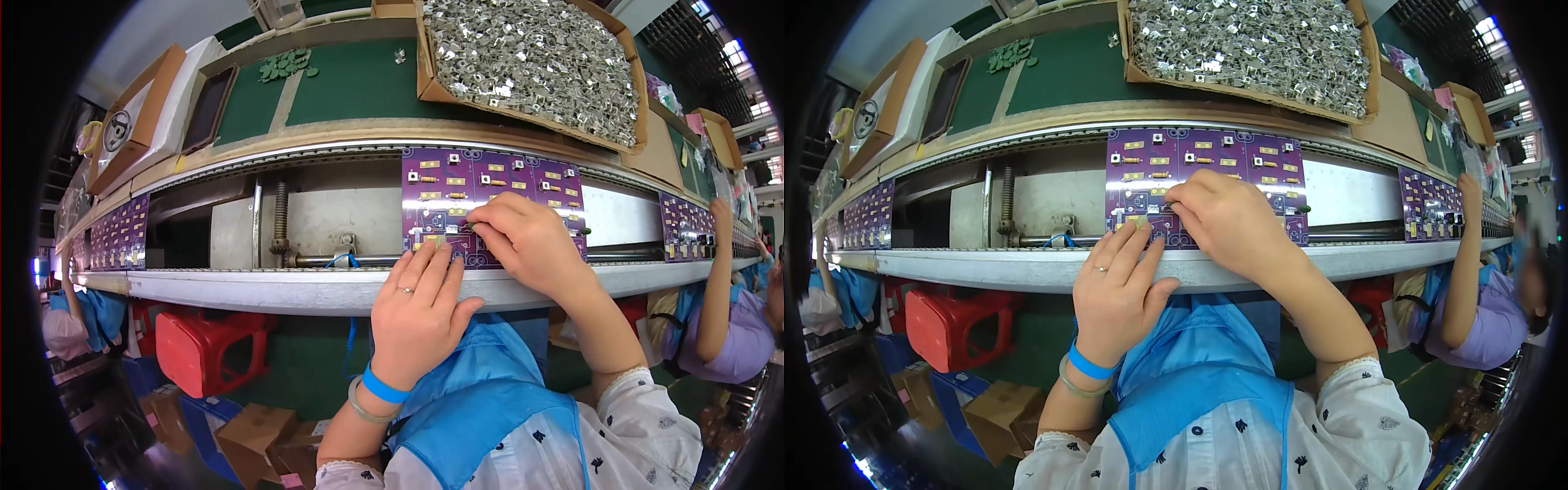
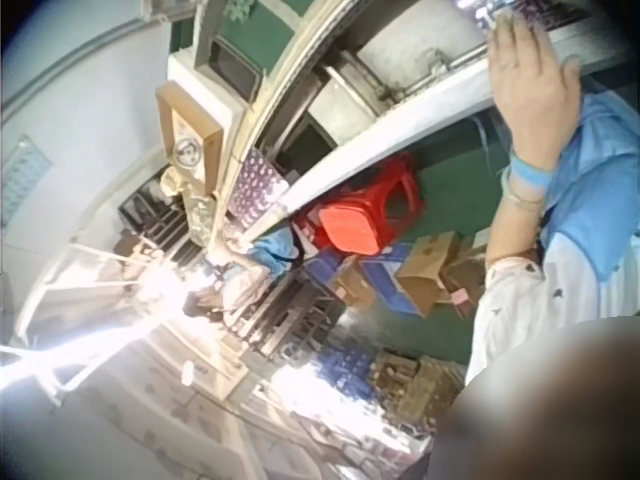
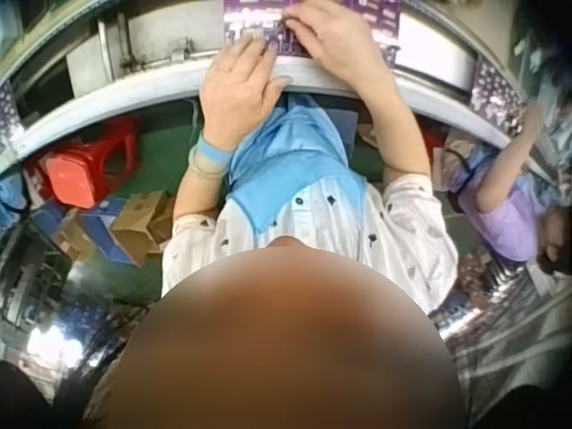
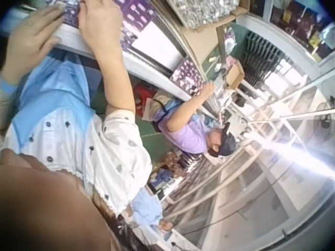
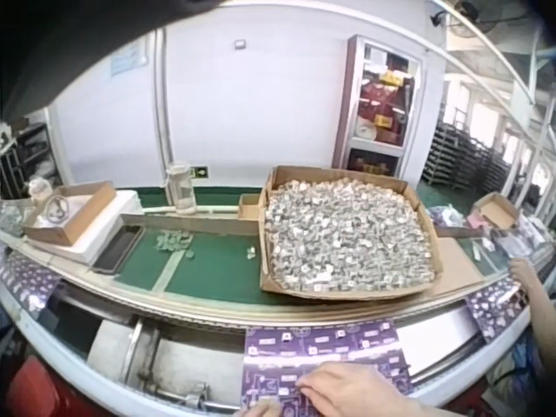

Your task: The person places small silver components onto purple circuit boards on a conveyor belt. They pick components from a nearby box and press them into designated spots on the boards, repeating this process as the boards move along the line.

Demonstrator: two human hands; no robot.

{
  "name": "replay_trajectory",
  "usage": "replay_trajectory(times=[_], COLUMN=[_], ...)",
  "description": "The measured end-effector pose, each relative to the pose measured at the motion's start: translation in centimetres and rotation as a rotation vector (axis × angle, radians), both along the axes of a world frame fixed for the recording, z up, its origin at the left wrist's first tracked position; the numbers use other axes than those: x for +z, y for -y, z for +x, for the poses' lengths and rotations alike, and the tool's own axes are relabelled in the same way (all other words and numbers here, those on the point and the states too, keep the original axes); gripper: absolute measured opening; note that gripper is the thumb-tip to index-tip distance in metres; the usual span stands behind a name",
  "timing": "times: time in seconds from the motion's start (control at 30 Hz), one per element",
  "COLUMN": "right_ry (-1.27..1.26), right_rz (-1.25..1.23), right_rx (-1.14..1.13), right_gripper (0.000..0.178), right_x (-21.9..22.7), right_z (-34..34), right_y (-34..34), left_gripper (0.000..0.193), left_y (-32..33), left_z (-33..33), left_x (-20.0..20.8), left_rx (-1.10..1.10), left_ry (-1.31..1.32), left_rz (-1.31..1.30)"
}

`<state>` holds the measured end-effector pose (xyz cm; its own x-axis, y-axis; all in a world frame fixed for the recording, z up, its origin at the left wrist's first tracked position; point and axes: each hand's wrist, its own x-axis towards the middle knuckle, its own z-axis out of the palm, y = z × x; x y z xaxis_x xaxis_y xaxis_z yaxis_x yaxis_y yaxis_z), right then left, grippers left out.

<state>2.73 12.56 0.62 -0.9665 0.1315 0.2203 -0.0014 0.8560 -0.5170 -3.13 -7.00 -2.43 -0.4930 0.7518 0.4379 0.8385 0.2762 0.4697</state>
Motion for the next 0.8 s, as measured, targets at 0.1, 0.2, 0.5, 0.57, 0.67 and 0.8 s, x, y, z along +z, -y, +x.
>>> replay_trajectory(times=[0.1,0.2,0.5,0.57,0.67,0.8], right_ry=[-0.012,-0.025,-0.072,-0.075,-0.088,-0.113], right_rz=[0.081,0.105,0.078,0.077,0.065,0.058], right_rx=[0.020,0.040,0.025,0.022,0.016,0.009], right_gripper=[0.014,0.014,0.013,0.012,0.012,0.012], right_x=[0.2,0.1,-0.8,-0.8,-1.0,-1.3], right_z=[-0.2,-0.3,-0.5,-0.6,-0.6,-0.6], right_y=[0.1,0.2,0.5,0.5,0.5,0.5], left_gripper=[0.042,0.042,0.042,0.043,0.043,0.042], left_y=[-0.1,-0.1,-0.3,-0.3,-0.4,-0.4], left_z=[0.0,0.0,-0.1,-0.1,0.0,0.0], left_x=[-0.3,-0.3,-0.5,-0.5,-0.5,-0.6], left_rx=[0.021,0.030,0.016,0.016,0.019,0.020], left_ry=[-0.001,0.010,-0.028,-0.029,-0.026,-0.024], left_rz=[0.004,0.000,-0.034,-0.036,-0.033,-0.026])
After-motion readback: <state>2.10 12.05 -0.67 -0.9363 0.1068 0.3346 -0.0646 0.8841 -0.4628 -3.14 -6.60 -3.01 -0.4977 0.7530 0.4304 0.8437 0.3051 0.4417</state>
